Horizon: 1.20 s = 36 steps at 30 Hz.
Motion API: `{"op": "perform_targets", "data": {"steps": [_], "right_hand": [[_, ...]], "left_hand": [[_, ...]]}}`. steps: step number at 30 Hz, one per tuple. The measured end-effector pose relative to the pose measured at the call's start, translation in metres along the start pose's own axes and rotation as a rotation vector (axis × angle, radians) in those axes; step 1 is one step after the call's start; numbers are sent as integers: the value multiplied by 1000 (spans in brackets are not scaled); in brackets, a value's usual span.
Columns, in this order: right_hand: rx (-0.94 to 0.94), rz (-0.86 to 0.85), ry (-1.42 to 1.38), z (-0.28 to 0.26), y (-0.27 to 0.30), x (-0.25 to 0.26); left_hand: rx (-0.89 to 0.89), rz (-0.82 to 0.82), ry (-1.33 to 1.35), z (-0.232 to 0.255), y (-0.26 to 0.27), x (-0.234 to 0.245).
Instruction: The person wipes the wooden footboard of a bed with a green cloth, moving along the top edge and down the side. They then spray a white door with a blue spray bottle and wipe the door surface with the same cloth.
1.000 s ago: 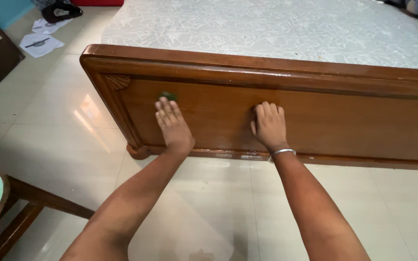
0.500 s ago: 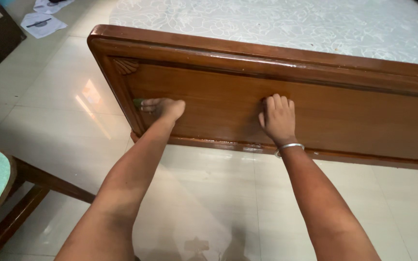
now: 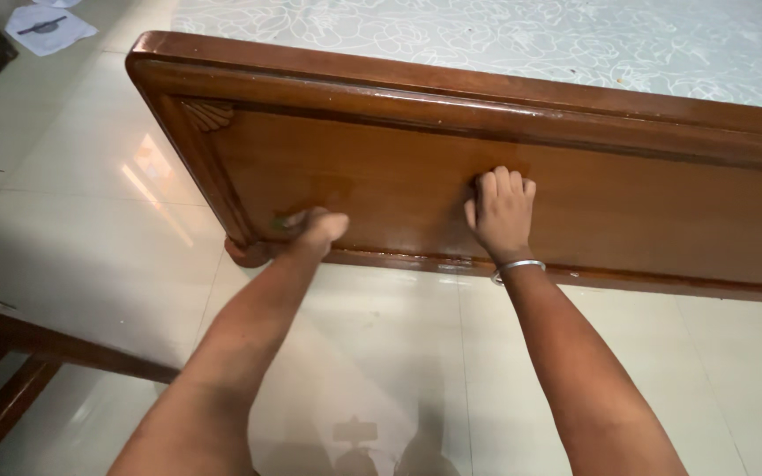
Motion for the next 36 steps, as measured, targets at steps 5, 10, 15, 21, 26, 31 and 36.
{"op": "perform_targets", "data": {"steps": [5,10,15,21,26,31,36], "right_hand": [[15,59,-25,3,3,-4],[51,49,-17,3,6,-7],[81,44,-31,2,5,-6],[128,34,-44,-2,8,0],[134,-9,-57,1,11,-4],[-4,-210,-122,1,21,-41],[-190,-514,-126,-3,41,-87]], "left_hand": [[-85,-155,145,32,17,-87],[-142,-291,315,77,48,-176],[-230,-395,529,139,82,-238],[-280,-315,681,145,83,-248],[-229,-177,687,112,65,-224],[-67,-82,611,89,66,-181],[-19,73,483,70,64,-112]]}}
Point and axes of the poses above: each hand's wrist, its own y-axis away from the middle knuckle, its own x-axis out of the back of the hand, z = x × y, the point moved 10 cm from there along -y, towards the middle knuckle, and after that the axes turned 4 degrees about -z, right-handed, at the moved point
